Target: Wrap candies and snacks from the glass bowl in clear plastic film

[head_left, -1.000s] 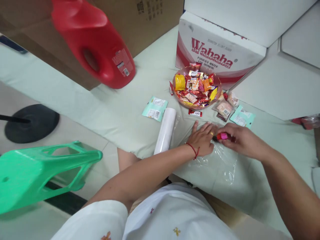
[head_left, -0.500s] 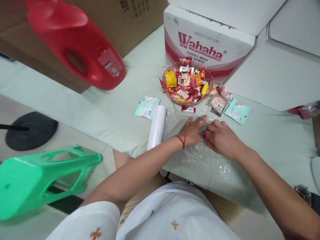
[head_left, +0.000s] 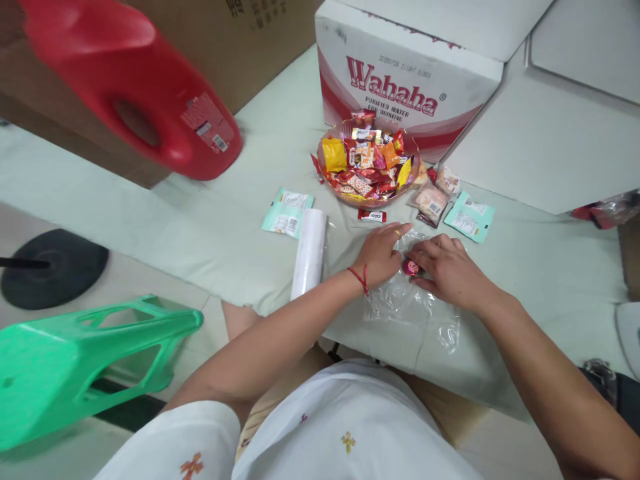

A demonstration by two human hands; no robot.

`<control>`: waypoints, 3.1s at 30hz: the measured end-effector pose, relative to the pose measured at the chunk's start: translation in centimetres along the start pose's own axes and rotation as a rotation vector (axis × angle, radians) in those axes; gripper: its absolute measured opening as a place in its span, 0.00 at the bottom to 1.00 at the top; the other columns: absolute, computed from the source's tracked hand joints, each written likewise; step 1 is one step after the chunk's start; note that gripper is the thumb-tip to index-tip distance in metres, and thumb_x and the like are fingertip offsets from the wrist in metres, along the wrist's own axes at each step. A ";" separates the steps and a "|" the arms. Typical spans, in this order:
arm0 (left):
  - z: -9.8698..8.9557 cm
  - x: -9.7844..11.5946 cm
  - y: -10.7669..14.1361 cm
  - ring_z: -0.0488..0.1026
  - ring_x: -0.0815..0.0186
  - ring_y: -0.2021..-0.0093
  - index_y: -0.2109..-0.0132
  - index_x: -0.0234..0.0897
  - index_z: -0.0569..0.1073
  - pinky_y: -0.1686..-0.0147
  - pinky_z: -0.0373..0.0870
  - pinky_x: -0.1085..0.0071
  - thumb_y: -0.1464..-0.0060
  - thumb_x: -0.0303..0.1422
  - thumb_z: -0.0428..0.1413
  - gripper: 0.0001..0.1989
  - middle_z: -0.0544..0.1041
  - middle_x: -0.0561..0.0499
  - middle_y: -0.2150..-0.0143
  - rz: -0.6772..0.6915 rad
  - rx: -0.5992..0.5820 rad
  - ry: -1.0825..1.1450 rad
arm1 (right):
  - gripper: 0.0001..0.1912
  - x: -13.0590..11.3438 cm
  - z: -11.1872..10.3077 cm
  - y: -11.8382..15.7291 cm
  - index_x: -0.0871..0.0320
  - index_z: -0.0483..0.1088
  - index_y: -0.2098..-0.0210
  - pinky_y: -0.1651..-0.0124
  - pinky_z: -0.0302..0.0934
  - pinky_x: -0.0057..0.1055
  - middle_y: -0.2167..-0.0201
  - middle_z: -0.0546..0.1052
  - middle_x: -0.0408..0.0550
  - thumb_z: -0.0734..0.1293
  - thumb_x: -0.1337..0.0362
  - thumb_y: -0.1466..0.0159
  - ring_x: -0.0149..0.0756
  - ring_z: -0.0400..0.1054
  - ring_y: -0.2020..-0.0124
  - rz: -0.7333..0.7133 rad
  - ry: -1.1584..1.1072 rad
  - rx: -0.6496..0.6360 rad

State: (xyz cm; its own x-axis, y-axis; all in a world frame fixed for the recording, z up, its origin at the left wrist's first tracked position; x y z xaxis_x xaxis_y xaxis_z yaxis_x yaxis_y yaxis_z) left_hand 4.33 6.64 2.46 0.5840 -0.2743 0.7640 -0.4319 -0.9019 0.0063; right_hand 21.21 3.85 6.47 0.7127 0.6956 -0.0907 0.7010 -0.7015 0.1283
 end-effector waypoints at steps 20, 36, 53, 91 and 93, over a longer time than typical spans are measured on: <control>-3.8 1.7 -0.1 0.70 0.57 0.41 0.51 0.37 0.78 0.38 0.68 0.57 0.47 0.22 0.51 0.19 0.79 0.47 0.45 0.022 0.241 -0.146 | 0.17 5.3 -2.1 2.4 0.52 0.76 0.58 0.49 0.61 0.46 0.59 0.79 0.53 0.57 0.55 0.26 0.48 0.68 0.56 0.283 -0.303 0.346; -0.9 0.4 -3.6 0.72 0.48 0.48 0.56 0.34 0.81 0.50 0.63 0.52 0.39 0.28 0.52 0.12 0.81 0.40 0.56 0.076 -0.078 -0.529 | 0.09 8.3 3.2 1.1 0.55 0.76 0.65 0.51 0.58 0.44 0.70 0.74 0.51 0.67 0.58 0.35 0.48 0.62 0.59 0.297 -0.379 0.250; -3.6 0.8 1.6 0.67 0.56 0.55 0.59 0.39 0.76 0.58 0.61 0.60 0.37 0.23 0.50 0.11 0.76 0.45 0.59 0.547 -0.019 -0.553 | 0.05 2.9 0.4 5.7 0.54 0.74 0.60 0.56 0.61 0.41 0.61 0.76 0.51 0.65 0.68 0.31 0.43 0.68 0.60 0.107 -0.299 0.480; -4.0 0.9 9.0 0.71 0.60 0.57 0.61 0.38 0.73 0.55 0.64 0.63 0.33 0.29 0.49 0.08 0.77 0.47 0.62 0.358 -0.263 -0.292 | 0.05 -0.2 2.4 13.8 0.49 0.74 0.56 0.61 0.68 0.37 0.64 0.79 0.46 0.66 0.60 0.30 0.39 0.74 0.64 0.421 -0.722 0.348; -3.9 1.6 9.1 0.71 0.58 0.56 0.58 0.37 0.72 0.55 0.64 0.61 0.32 0.38 0.51 0.10 0.77 0.45 0.59 0.355 -0.220 -0.304 | 0.06 0.5 2.0 13.3 0.49 0.75 0.57 0.63 0.67 0.34 0.65 0.78 0.45 0.67 0.58 0.30 0.38 0.73 0.66 0.454 -0.746 0.347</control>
State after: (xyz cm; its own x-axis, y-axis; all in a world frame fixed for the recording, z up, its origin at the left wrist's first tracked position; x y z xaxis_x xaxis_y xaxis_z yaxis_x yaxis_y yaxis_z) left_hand -1.34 -0.71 6.24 0.5342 -0.6648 0.5221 -0.7551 -0.6530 -0.0589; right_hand 30.91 -5.41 6.19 0.6677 0.1490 -0.7294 0.2343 -0.9720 0.0159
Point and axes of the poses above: each hand's wrist, its own y-axis away from the middle knuckle, its own z-axis out of the palm, x = y × z, the point moved 3 cm from there along -y, towards the middle knuckle
